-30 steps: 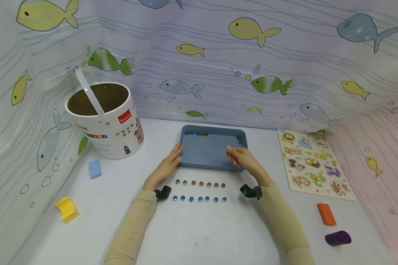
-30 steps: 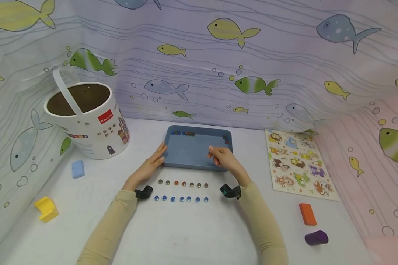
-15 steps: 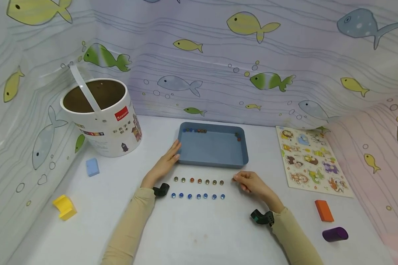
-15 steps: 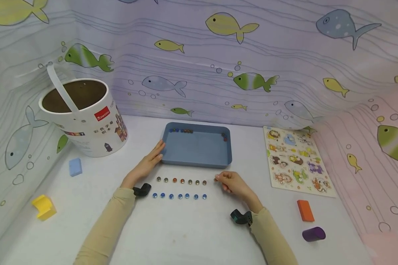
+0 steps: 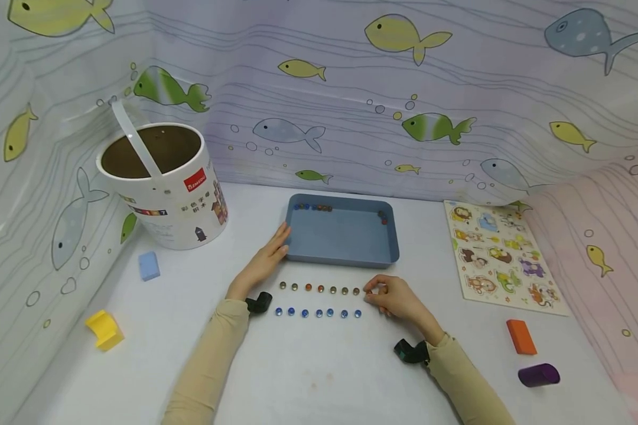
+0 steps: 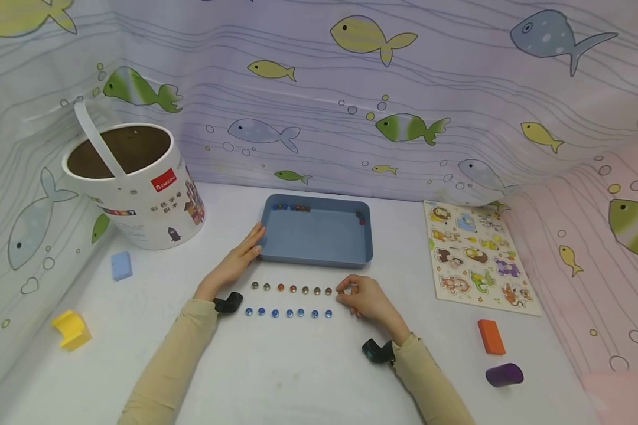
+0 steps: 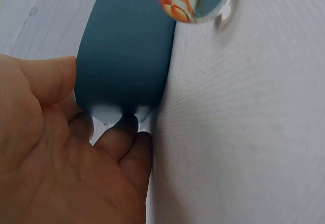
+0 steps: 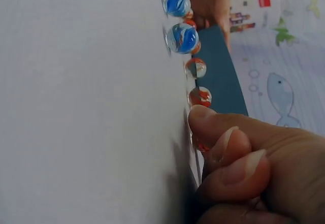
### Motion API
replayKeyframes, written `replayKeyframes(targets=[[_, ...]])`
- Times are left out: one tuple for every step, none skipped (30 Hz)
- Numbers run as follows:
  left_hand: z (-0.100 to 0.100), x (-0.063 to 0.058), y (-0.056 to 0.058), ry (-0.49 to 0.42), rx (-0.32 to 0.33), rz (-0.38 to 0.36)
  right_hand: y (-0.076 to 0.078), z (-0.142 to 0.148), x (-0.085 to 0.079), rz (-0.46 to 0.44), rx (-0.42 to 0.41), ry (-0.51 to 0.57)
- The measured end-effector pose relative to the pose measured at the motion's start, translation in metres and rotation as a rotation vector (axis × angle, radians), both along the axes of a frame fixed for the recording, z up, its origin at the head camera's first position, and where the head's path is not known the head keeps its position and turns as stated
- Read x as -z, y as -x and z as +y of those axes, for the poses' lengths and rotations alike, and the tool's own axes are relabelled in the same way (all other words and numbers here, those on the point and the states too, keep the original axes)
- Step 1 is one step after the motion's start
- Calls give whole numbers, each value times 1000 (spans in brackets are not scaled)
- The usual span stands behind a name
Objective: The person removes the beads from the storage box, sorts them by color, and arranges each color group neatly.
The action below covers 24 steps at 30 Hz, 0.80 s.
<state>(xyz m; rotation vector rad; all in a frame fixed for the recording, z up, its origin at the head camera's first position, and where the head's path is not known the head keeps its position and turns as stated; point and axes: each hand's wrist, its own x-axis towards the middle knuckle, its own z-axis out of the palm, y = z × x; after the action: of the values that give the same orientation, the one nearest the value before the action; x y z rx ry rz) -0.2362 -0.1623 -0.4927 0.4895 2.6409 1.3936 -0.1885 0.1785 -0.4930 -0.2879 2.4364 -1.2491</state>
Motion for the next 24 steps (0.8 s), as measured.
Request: replayKeyframes(targets=[[0, 0, 0, 1, -2, -2, 0, -1, 0, 8, -2, -6], [0, -1, 1, 0, -2, -4, -1, -1, -1, 8, -2, -5], [0, -1, 1, -3, -1, -7, -1, 0, -2, 6, -6, 1], [0, -1, 1, -3, 1, -13, -1, 1, -2, 6, -12, 8], [0, 0, 1, -3, 4, -17, 0, 3, -3, 4, -16, 18], [0, 1, 1, -3, 6, -20, 0, 5, -4, 3, -24, 30], [0, 2, 1, -3, 8, -23, 1, 7, -5, 3, -32, 43], [0, 2, 1, -3, 9, -24, 2, 9, -7, -1, -39, 59], [0, 3, 1, -2, 11, -18, 4, 11, -10, 3, -43, 71], [0, 3, 1, -1, 11, -15, 6, 13, -14, 6, -46, 86], [0, 3, 0, -2, 9, -12, 8, 15, -19, 8, -48, 104], [0, 2, 0, -2, 6, -10, 11, 16, -25, 10, -50, 121], [0, 1, 0, -3, 5, -9, 15, 17, -31, 10, -48, 135], [0, 1, 0, -2, 3, -8, 19, 18, -37, 16, -47, 150], [-1, 0, 0, -3, 4, -7, 23, 18, -43, 28, -44, 156], [-1, 0, 0, -4, 3, -8, 27, 18, -49, 40, -42, 163], [-1, 0, 1, -5, 4, -7, 31, 17, -54, 56, -38, 162], [-1, 0, 1, -7, 4, -8, 36, 15, -58, 67, -32, 163], [-1, 0, 1, -8, 4, -8, 42, 14, -60, 83, -28, 161], [-2, 1, 1, -6, 3, -6, 47, 11, -63, 95, -22, 159], [-2, 1, 1, -7, 3, -4, 53, 8, -65, 93, -11, 155], [-2, 1, 1, -6, 4, -3, 59, 5, -66, 86, -1, 152], [-1, 1, 1, -7, 5, -2, 66, 1, -66, 77, 12, 145], [-1, 1, 1, -5, 5, -2, 73, -2, -66, 64, 27, 144]])
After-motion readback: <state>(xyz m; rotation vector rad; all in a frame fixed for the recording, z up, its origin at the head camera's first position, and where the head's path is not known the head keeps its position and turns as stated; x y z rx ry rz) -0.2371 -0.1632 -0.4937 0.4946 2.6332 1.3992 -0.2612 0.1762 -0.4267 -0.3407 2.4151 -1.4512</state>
